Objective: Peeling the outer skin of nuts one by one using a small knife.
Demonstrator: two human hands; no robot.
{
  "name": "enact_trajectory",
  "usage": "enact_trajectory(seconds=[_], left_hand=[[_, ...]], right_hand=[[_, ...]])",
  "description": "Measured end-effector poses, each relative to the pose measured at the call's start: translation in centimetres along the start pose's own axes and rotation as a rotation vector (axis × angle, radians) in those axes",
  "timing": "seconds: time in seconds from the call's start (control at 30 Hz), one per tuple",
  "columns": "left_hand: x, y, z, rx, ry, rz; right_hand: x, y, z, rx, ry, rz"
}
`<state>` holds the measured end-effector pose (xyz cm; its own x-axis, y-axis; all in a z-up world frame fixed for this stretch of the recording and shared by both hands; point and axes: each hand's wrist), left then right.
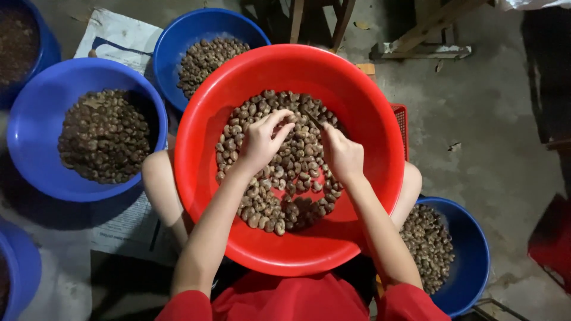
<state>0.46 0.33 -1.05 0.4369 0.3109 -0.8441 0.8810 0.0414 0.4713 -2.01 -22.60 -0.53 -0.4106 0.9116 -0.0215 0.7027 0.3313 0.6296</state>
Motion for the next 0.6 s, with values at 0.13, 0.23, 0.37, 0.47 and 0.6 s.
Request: enact_trajectory(seconds=[0.13, 0.23, 0.37, 0.47, 0.6], left_hand=[[-1.1, 0.1, -0.1, -0.010, 0.029, -0.005], [-0.9, 0.1, -0.2, -0.012, 0.042, 0.014], [-3.9, 0.3, -1.0, 0.123, -0.009, -0.009], [-4.3, 0.0, -0.1, 0.154, -0.113, -0.067], [-3.6, -1.0, 1.8, 0.088, -0.265, -0.131]], right_hand=[[0.5, -0.9, 0.3, -0.010, 0.104, -0.027], [0.7, 0.0, -0.3, 0.045, 0.090, 0.052], [2.0, 0.5, -0.8, 0.196, 0.993, 0.679], [2.8, 1.3, -1.0, 0.186, 1.434, 0.985], [2.8, 1.5, -1.3, 0.173, 1.819, 1.177]])
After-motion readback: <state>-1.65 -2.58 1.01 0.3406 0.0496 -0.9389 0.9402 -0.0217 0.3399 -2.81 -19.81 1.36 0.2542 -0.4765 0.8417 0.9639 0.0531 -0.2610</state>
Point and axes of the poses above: each hand's wrist, its own y-axis towards the middle knuckle, its own z-axis out of the palm, x = y × z, and after that the axes turned 6 degrees about -x, right-handed
